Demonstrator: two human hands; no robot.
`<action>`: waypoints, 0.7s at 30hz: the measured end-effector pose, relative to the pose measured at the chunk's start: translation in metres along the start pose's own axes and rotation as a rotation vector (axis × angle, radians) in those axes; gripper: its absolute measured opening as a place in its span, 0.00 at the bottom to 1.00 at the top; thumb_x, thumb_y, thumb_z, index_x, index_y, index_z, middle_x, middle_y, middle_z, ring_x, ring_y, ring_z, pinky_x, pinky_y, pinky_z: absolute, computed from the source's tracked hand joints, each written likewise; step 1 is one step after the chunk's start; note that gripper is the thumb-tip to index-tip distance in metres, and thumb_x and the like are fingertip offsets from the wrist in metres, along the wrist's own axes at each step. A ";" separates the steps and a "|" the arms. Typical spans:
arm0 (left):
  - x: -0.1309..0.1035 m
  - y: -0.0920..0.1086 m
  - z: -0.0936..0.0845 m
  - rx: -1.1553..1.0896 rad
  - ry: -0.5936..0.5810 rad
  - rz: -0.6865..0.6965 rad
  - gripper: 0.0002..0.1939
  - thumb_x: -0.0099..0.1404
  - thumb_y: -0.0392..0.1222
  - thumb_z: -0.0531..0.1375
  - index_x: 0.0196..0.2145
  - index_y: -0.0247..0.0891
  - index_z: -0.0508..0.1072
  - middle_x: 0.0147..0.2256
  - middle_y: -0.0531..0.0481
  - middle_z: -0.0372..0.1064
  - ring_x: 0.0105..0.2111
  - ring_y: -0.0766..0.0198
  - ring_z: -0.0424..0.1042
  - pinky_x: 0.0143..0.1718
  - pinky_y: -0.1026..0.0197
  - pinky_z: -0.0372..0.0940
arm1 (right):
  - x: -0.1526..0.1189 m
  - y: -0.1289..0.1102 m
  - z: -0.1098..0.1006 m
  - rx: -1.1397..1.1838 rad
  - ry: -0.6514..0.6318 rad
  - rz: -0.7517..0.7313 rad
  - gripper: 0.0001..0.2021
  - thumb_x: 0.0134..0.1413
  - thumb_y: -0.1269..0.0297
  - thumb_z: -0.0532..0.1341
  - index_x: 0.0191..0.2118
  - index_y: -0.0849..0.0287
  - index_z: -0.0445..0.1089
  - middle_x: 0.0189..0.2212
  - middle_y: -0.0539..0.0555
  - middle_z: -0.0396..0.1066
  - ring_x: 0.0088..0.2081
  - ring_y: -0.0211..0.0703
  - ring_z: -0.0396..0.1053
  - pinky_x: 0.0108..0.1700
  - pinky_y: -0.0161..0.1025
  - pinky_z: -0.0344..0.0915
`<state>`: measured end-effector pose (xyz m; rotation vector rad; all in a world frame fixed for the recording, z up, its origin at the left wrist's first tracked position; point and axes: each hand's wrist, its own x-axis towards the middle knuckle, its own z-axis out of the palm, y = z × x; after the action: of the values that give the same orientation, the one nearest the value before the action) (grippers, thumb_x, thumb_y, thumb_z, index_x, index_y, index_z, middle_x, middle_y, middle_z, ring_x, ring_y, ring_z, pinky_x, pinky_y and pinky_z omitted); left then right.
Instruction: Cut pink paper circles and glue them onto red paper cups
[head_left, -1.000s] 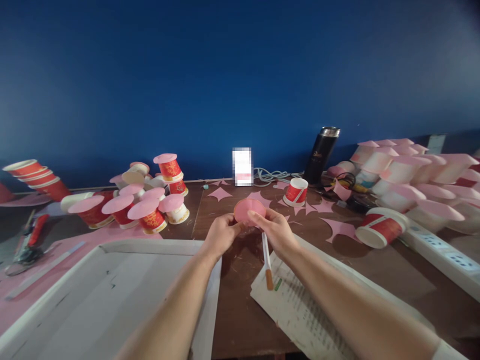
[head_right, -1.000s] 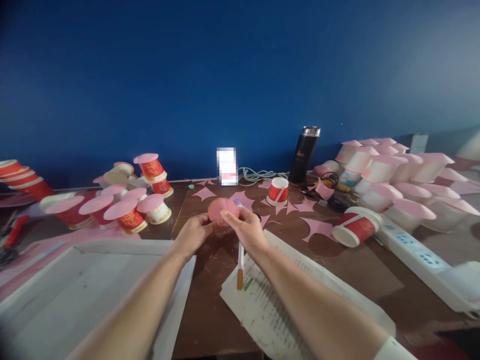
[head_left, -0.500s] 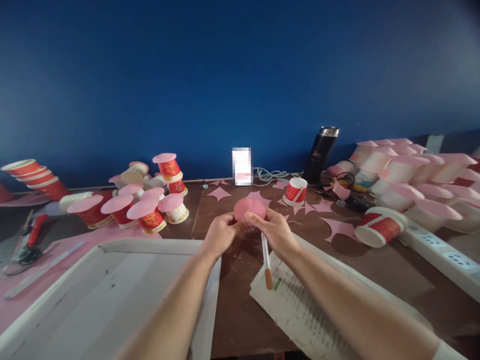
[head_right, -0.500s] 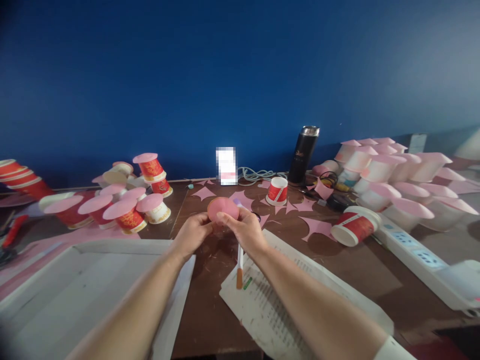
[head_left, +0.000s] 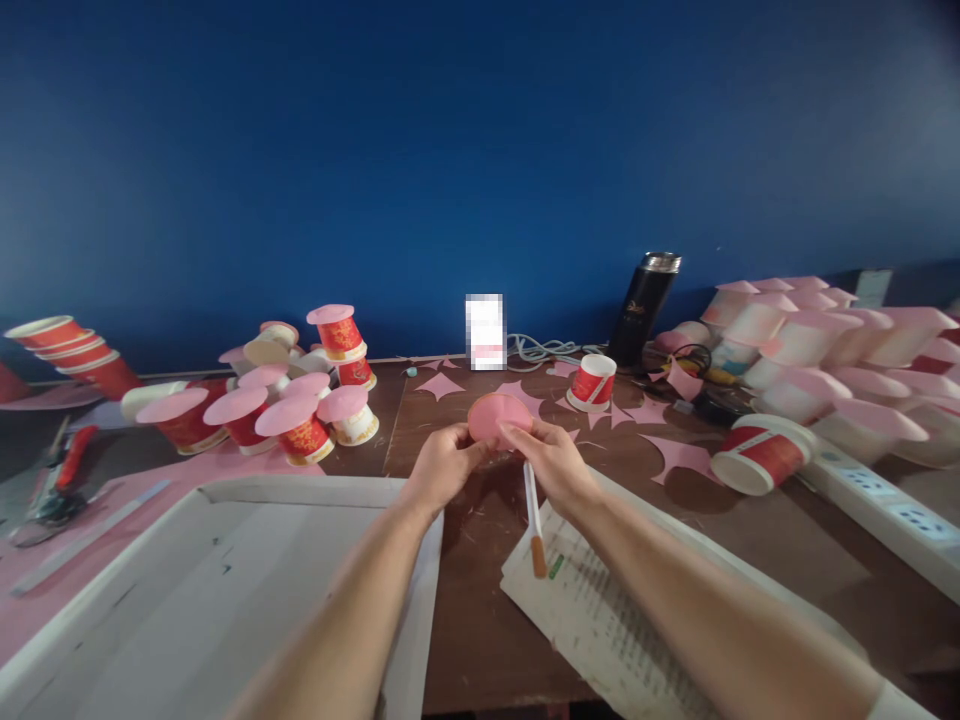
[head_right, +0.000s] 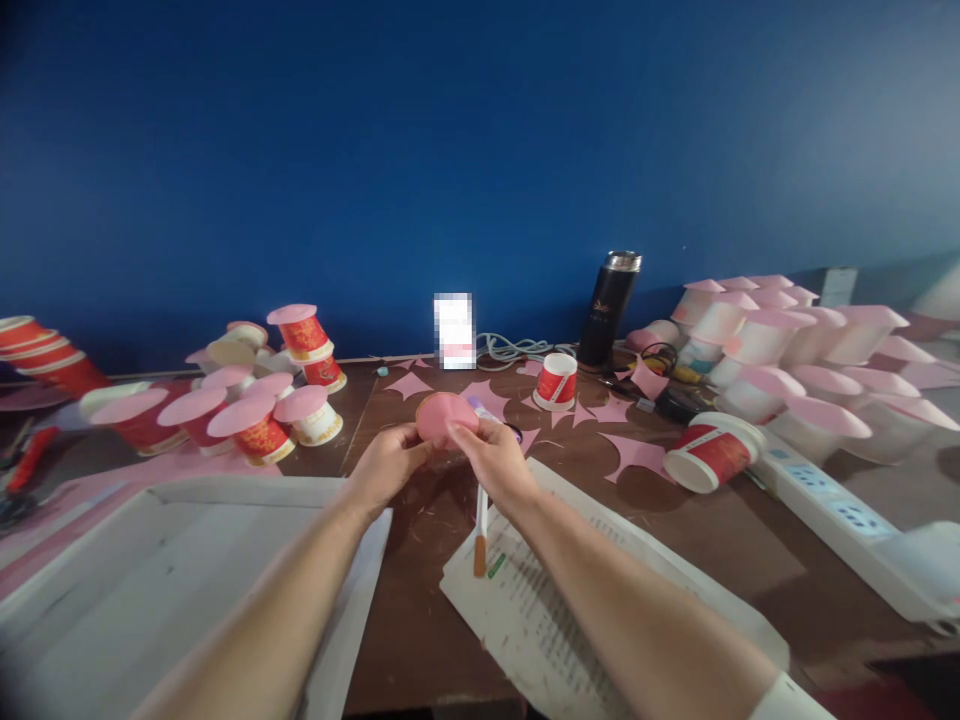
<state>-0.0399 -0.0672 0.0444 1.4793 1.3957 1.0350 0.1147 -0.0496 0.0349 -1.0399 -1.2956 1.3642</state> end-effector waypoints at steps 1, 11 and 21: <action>0.000 -0.001 0.000 0.010 0.007 -0.002 0.18 0.54 0.54 0.62 0.32 0.34 0.76 0.24 0.53 0.68 0.25 0.66 0.63 0.27 0.65 0.56 | -0.002 -0.002 0.001 0.008 -0.006 0.019 0.16 0.48 0.53 0.61 0.32 0.63 0.76 0.24 0.53 0.73 0.27 0.41 0.69 0.33 0.38 0.64; 0.000 0.000 -0.001 0.045 0.061 -0.003 0.17 0.54 0.53 0.62 0.28 0.35 0.75 0.23 0.54 0.67 0.24 0.66 0.62 0.27 0.65 0.55 | 0.000 0.002 0.000 -0.043 -0.094 -0.024 0.19 0.47 0.55 0.63 0.42 0.62 0.73 0.33 0.55 0.75 0.37 0.47 0.72 0.41 0.41 0.67; 0.002 0.002 -0.002 0.086 0.057 0.003 0.17 0.55 0.53 0.60 0.30 0.34 0.76 0.25 0.52 0.69 0.26 0.64 0.65 0.29 0.64 0.55 | 0.003 -0.004 -0.008 -0.500 0.076 -0.223 0.19 0.51 0.47 0.58 0.31 0.60 0.73 0.26 0.52 0.72 0.30 0.43 0.68 0.33 0.37 0.61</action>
<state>-0.0408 -0.0656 0.0467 1.5247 1.4947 1.0382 0.1226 -0.0454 0.0381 -1.2181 -1.6849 0.8410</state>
